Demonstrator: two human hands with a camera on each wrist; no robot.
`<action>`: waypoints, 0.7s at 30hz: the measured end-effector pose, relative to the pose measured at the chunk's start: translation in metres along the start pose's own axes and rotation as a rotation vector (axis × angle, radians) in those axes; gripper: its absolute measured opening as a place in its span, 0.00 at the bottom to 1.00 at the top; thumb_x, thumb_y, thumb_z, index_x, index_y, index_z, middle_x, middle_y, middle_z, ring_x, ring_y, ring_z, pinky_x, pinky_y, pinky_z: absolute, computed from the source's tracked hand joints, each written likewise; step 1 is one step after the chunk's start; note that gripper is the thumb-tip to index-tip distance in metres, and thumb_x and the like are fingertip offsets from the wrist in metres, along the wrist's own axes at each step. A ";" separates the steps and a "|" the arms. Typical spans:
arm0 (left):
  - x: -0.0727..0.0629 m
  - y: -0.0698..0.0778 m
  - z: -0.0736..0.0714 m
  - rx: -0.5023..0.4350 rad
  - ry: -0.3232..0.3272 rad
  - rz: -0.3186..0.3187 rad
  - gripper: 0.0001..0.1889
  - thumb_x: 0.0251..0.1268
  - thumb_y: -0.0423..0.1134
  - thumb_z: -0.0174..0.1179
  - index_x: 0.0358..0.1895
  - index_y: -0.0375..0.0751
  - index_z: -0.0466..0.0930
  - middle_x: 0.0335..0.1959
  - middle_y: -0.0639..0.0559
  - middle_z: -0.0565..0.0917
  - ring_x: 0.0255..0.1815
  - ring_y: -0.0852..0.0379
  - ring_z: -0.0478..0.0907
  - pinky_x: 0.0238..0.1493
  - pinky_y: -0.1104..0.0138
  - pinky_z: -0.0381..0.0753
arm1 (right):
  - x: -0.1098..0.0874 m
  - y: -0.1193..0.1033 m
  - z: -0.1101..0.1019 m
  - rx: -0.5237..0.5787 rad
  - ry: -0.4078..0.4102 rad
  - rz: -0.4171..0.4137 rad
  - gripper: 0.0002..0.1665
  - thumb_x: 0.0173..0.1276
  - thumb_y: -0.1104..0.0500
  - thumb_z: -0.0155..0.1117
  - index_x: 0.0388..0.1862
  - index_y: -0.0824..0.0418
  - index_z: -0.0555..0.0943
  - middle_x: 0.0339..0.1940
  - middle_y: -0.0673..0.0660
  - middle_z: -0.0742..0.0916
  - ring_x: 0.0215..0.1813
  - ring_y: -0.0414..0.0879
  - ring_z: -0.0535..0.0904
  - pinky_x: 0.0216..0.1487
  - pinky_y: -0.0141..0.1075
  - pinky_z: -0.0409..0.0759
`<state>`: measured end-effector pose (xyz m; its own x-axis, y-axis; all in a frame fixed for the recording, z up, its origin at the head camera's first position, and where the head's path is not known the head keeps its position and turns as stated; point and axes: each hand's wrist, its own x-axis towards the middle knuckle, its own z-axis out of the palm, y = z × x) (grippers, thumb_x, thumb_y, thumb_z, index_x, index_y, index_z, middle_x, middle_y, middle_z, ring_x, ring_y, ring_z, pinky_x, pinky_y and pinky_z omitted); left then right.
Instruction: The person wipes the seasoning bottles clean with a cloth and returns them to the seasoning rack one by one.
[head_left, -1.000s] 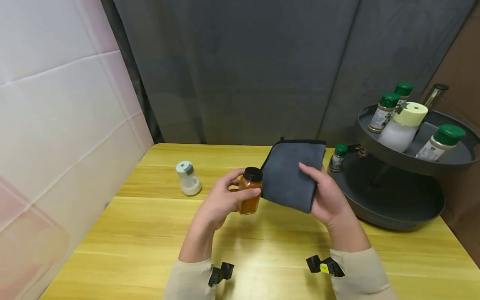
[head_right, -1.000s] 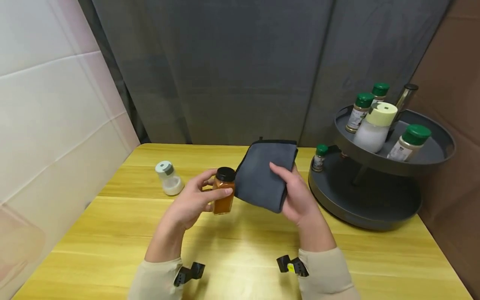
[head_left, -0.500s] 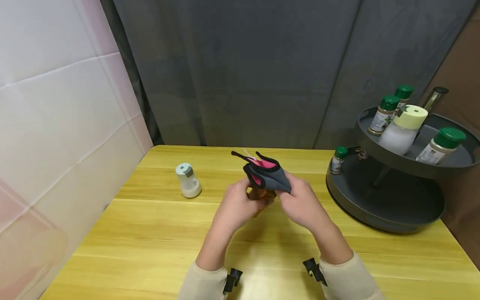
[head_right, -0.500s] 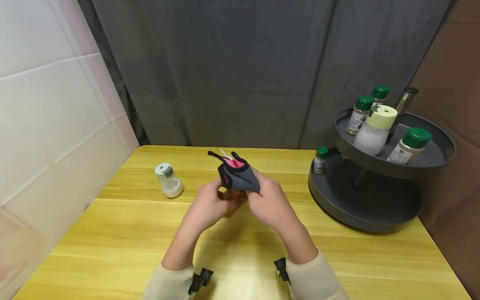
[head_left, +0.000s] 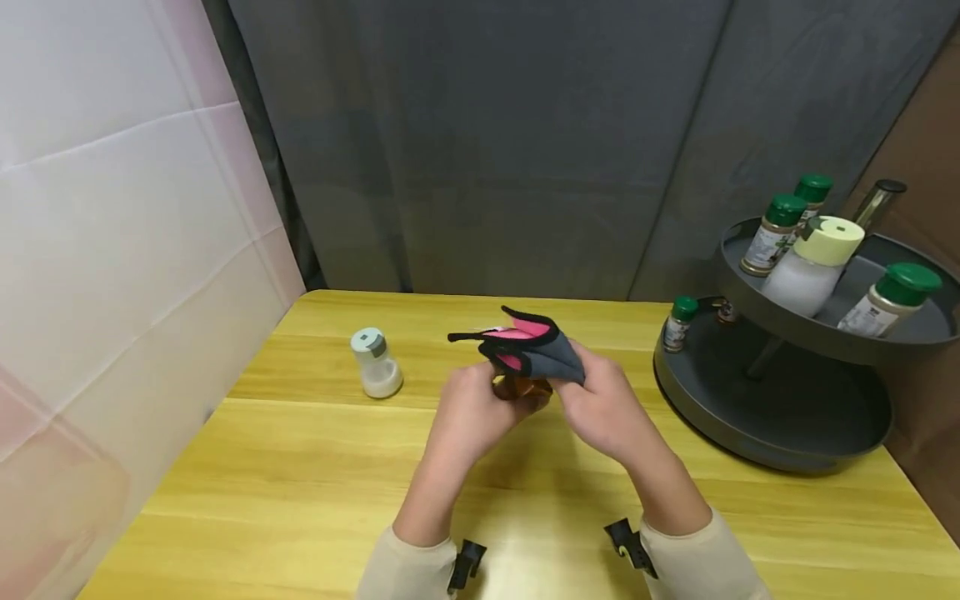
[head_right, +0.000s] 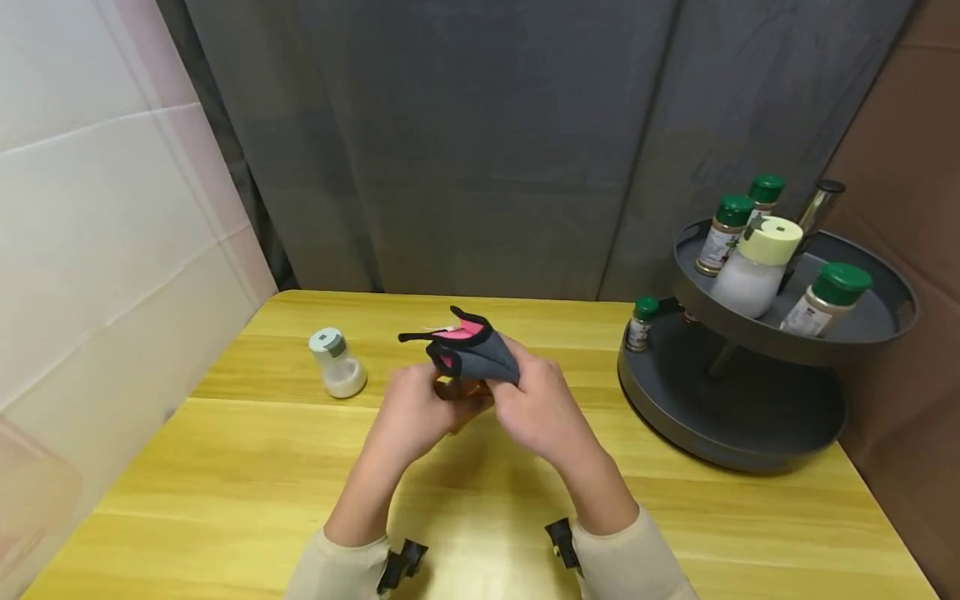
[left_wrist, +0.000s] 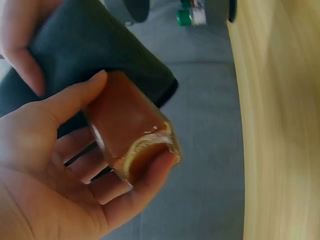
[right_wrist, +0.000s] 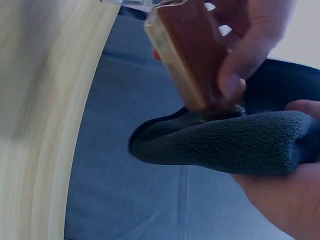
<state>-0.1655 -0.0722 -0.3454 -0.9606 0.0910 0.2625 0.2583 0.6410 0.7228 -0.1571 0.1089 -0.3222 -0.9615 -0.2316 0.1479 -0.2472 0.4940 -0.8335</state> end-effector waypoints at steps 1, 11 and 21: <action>-0.001 0.001 0.000 -0.024 0.001 -0.006 0.12 0.59 0.45 0.80 0.42 0.50 0.89 0.28 0.54 0.89 0.25 0.59 0.80 0.31 0.64 0.77 | 0.001 0.000 0.000 0.002 0.009 0.023 0.24 0.86 0.55 0.51 0.76 0.54 0.76 0.45 0.60 0.89 0.44 0.53 0.86 0.49 0.49 0.84; -0.003 0.004 -0.003 0.146 0.088 0.064 0.12 0.56 0.45 0.82 0.38 0.44 0.91 0.22 0.52 0.86 0.23 0.54 0.79 0.28 0.63 0.76 | -0.008 -0.014 0.001 -0.112 -0.060 0.023 0.38 0.76 0.65 0.49 0.84 0.50 0.66 0.50 0.63 0.87 0.30 0.51 0.77 0.39 0.43 0.77; -0.001 0.001 -0.001 0.058 0.071 0.017 0.11 0.59 0.48 0.80 0.33 0.49 0.87 0.19 0.55 0.83 0.20 0.60 0.73 0.26 0.66 0.68 | -0.002 -0.011 0.000 -0.076 -0.053 0.115 0.29 0.82 0.62 0.50 0.79 0.56 0.72 0.37 0.62 0.84 0.26 0.50 0.75 0.34 0.41 0.77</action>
<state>-0.1641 -0.0726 -0.3448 -0.9461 0.0495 0.3200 0.2658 0.6832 0.6801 -0.1529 0.1036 -0.3135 -0.9767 -0.2133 0.0239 -0.1466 0.5817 -0.8001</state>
